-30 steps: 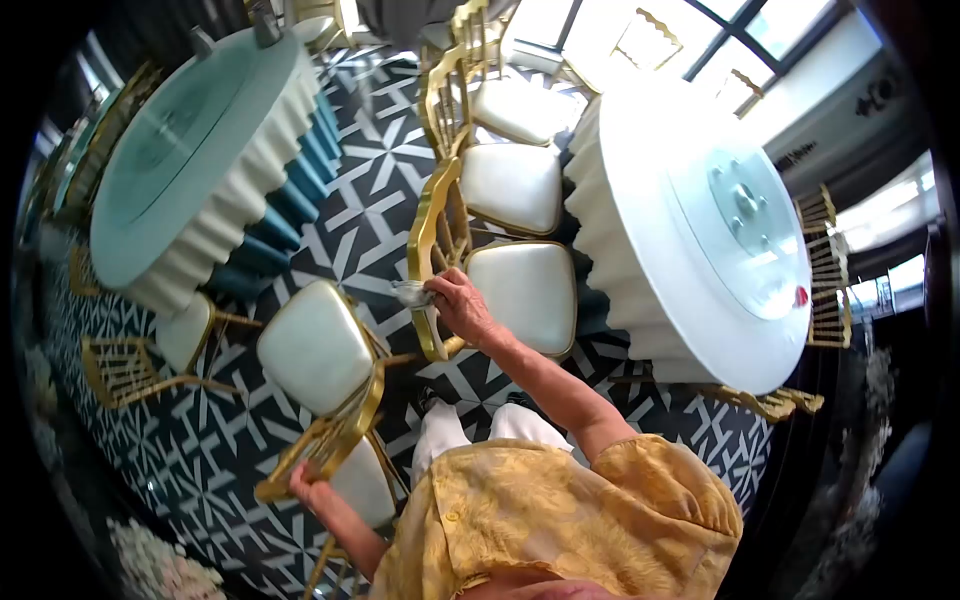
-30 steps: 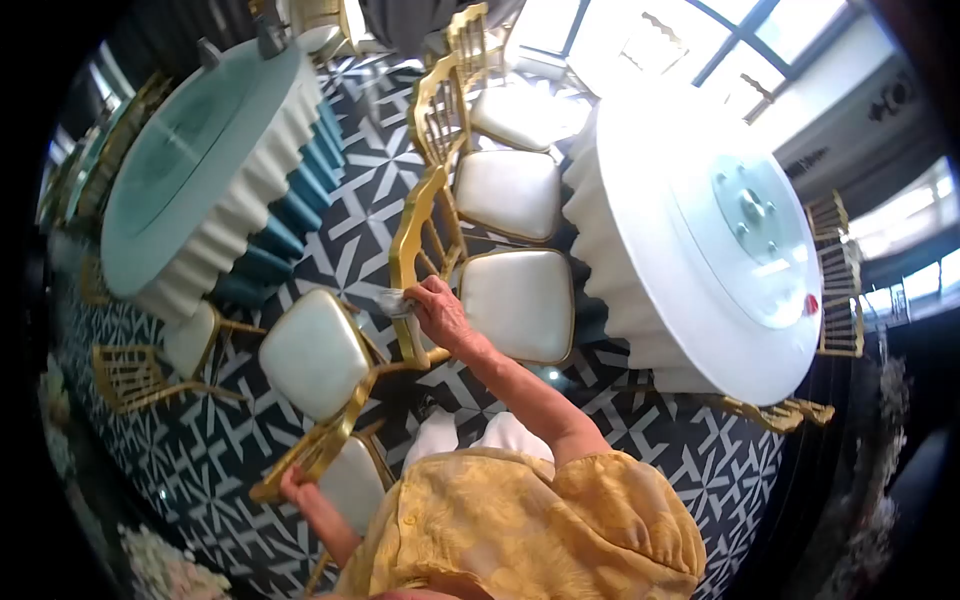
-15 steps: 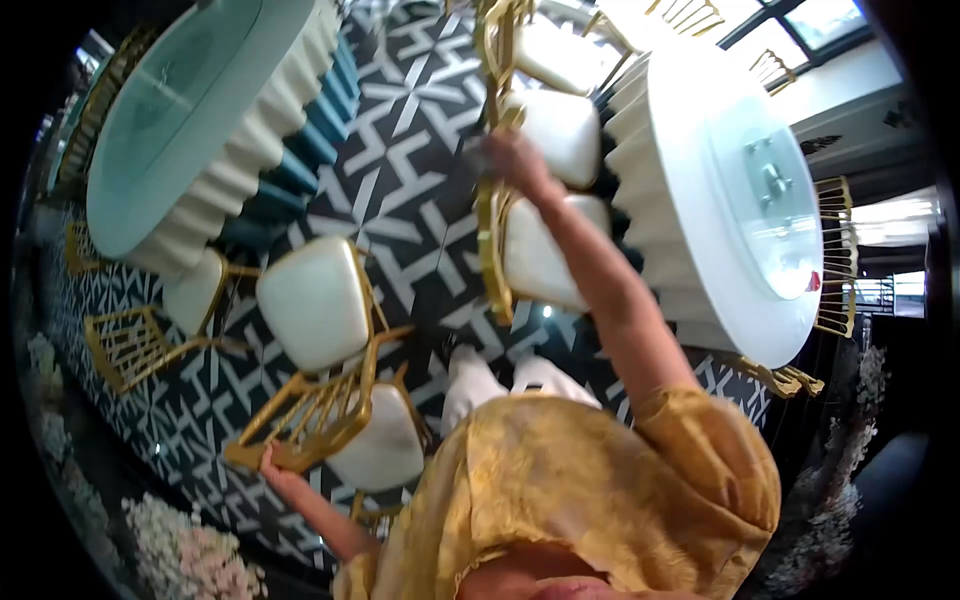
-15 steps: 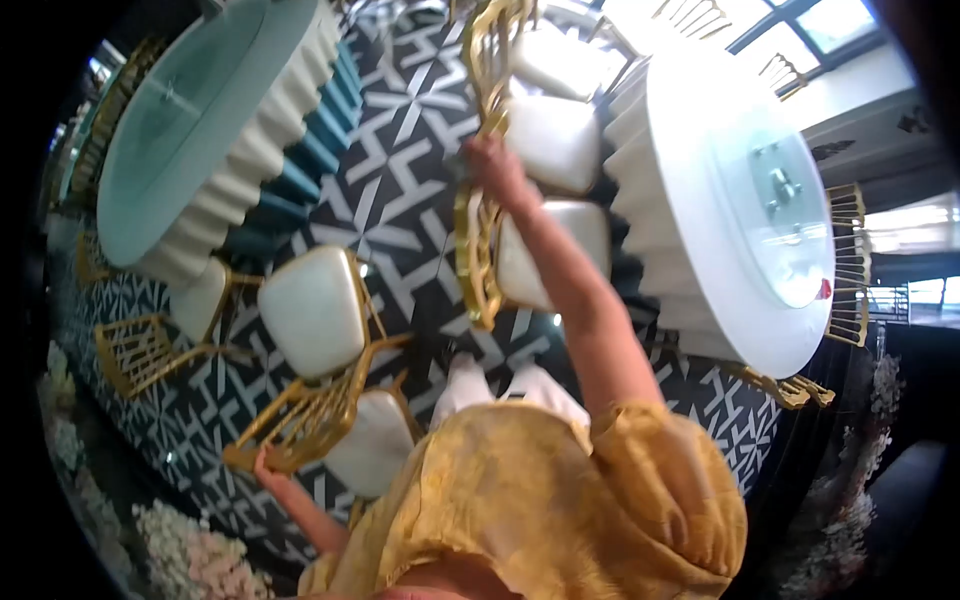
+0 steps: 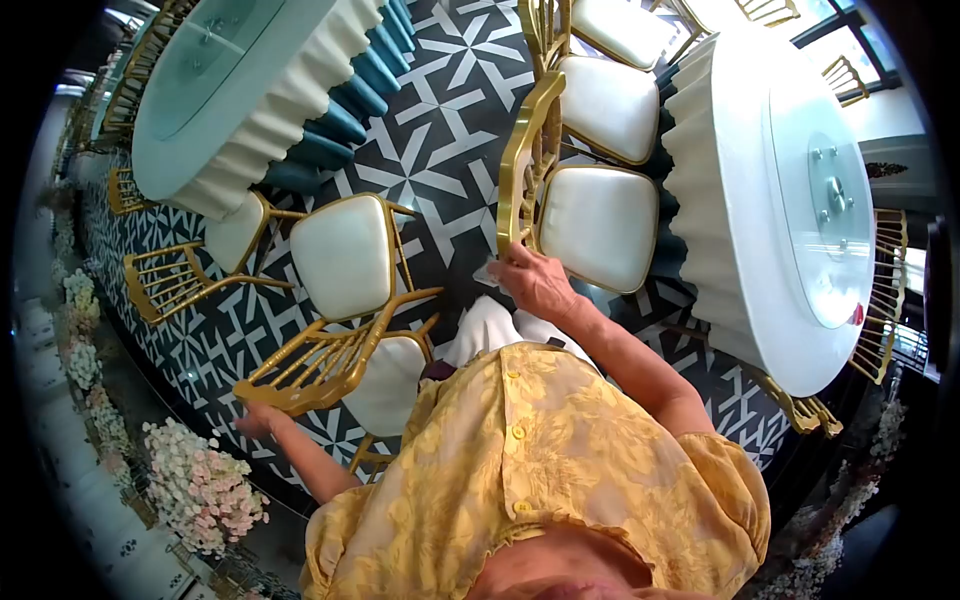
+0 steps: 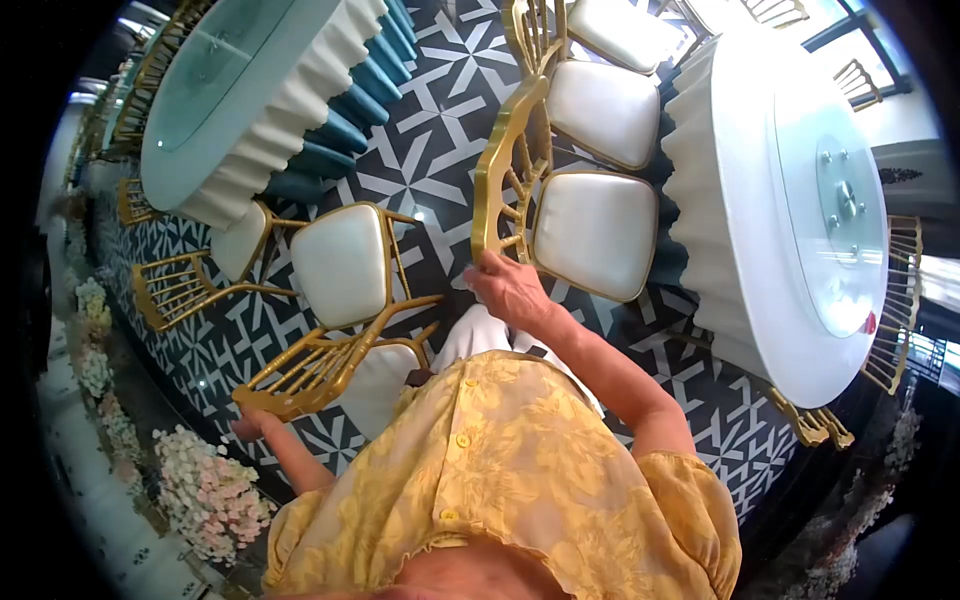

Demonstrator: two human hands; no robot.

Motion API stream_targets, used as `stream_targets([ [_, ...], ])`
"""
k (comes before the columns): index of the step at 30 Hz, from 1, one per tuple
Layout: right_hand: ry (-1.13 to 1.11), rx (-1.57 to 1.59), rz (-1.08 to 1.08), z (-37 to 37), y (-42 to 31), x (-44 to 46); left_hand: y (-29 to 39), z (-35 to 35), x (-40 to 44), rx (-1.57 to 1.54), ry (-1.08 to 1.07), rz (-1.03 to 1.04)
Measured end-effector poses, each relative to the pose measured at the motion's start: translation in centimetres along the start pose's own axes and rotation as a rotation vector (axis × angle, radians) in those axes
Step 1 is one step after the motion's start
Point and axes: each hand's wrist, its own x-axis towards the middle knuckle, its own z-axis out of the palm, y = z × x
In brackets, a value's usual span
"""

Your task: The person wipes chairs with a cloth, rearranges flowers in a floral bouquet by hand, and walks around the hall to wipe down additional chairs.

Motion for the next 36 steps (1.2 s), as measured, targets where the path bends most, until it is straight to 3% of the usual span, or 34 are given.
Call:
stream_targets([
  [1, 0.036, 0.006, 0.000, 0.4, 0.2, 0.2, 0.8, 2.6, 0.8, 0.148, 0.439, 0.595],
  [3, 0.054, -0.049, -0.039, -0.6, 0.9, 1.2, 2.6, 3.2, -0.6, 0.163, 0.365, 0.647],
  [5, 0.089, -0.104, -0.057, -0.3, 2.2, 2.6, 5.1, 7.5, -1.5, -0.002, 0.330, 0.939],
  [9, 0.234, -0.318, -0.064, -2.1, 7.6, 11.7, 15.1, 20.1, -11.8, -0.166, -0.305, 1.211],
  [11, 0.309, -0.354, -0.022, -3.0, 9.9, 13.7, 15.8, 24.0, -12.6, -0.344, -0.485, 1.054],
  [13, 0.376, -0.458, 0.049, -2.9, 12.0, 16.3, 17.1, 30.5, -13.2, -0.205, -0.576, 1.110],
  [14, 0.402, -0.512, 0.118, -4.2, 13.3, 16.8, 17.3, 33.4, -13.9, -0.252, -0.643, 1.034],
  [15, 0.401, -0.580, 0.202, -5.6, 14.9, 18.7, 17.5, 40.1, -13.7, -0.333, -0.922, 0.816],
  [17, 0.359, -0.652, 0.332, -6.1, 18.1, 19.2, 18.1, 42.8, -15.3, -0.447, -1.072, 0.682],
  [19, 0.420, -0.486, 0.502, -7.9, 19.9, 21.0, 20.2, 45.1, -18.7, -0.332, -1.195, 0.576],
  [21, 0.381, -0.593, 0.622, -7.9, 20.7, 21.5, 22.6, 47.5, -23.2, -0.247, -1.376, 0.525],
  [23, 0.470, -0.573, 0.636, -7.4, 20.4, 20.8, 22.9, 47.8, -25.2, -0.258, -1.392, 0.622],
  [26, 0.397, -0.660, 0.543, -5.6, 16.4, 19.1, 23.6, 47.9, -27.6, -0.089, -1.485, 0.793],
  [27, 0.487, -0.406, 0.555, -4.4, 14.5, 17.6, 23.6, 48.4, -27.8, -0.066, -1.495, 0.891],
  [28, 0.475, -0.421, 0.563, -5.0, 13.4, 18.3, 24.0, 47.8, -27.8, -0.040, -1.544, 0.812],
  [30, 0.326, -0.363, 0.560, -5.2, 11.7, 16.7, 21.9, 47.1, -24.1, 0.065, -1.459, 1.379],
  [33, 0.138, -0.278, 0.515, -6.1, 9.4, 17.1, 20.8, 43.2, -21.1, 0.281, -1.452, 1.332],
  [36, 0.169, -0.077, 0.427, -4.9, 10.7, 16.6, 16.0, 39.0, -13.8, 0.340, -1.379, 1.346],
])
